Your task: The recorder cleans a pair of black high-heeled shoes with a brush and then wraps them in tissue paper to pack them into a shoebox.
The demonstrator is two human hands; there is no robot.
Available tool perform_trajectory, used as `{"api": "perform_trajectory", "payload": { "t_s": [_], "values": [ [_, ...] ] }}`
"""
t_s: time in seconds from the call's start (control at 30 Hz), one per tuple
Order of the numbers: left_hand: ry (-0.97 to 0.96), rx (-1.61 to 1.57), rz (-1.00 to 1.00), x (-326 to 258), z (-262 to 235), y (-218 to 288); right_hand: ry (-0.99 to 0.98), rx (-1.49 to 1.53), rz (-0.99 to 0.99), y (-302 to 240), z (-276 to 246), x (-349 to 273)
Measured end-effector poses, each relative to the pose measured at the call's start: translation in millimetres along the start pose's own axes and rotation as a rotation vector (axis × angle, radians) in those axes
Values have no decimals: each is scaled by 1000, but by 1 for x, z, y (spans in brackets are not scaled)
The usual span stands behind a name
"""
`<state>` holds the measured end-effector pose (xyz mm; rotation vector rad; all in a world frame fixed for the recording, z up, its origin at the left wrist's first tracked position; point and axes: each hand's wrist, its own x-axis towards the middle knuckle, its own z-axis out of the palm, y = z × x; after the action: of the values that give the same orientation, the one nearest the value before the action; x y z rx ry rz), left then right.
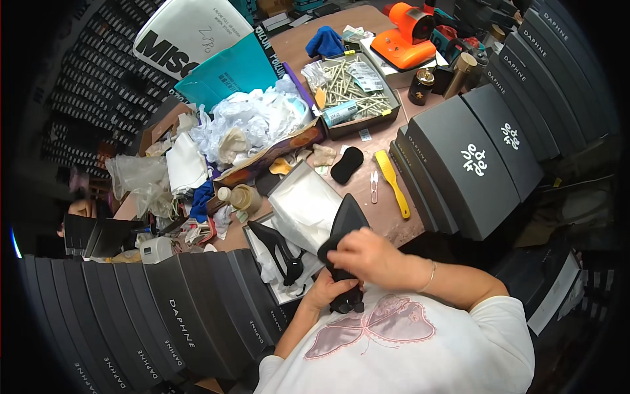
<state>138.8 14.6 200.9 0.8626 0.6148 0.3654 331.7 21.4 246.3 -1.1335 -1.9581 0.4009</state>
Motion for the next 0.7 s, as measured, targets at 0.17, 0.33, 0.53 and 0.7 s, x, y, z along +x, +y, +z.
{"api": "perform_trajectory", "payload": {
  "t_s": [0.17,0.33,0.53,0.7],
  "values": [
    [-68,-32,-11,-4,4,-4,212,-14,282,69,-2,5],
    [-37,-62,5,-5,-2,-2,83,-42,67,6,-6,0],
    [-146,-147,18,-6,-1,-4,240,748,723,92,-22,13],
    [-221,-94,191,0,-7,-10,14,1290,796,68,-23,19]
  ]
}}
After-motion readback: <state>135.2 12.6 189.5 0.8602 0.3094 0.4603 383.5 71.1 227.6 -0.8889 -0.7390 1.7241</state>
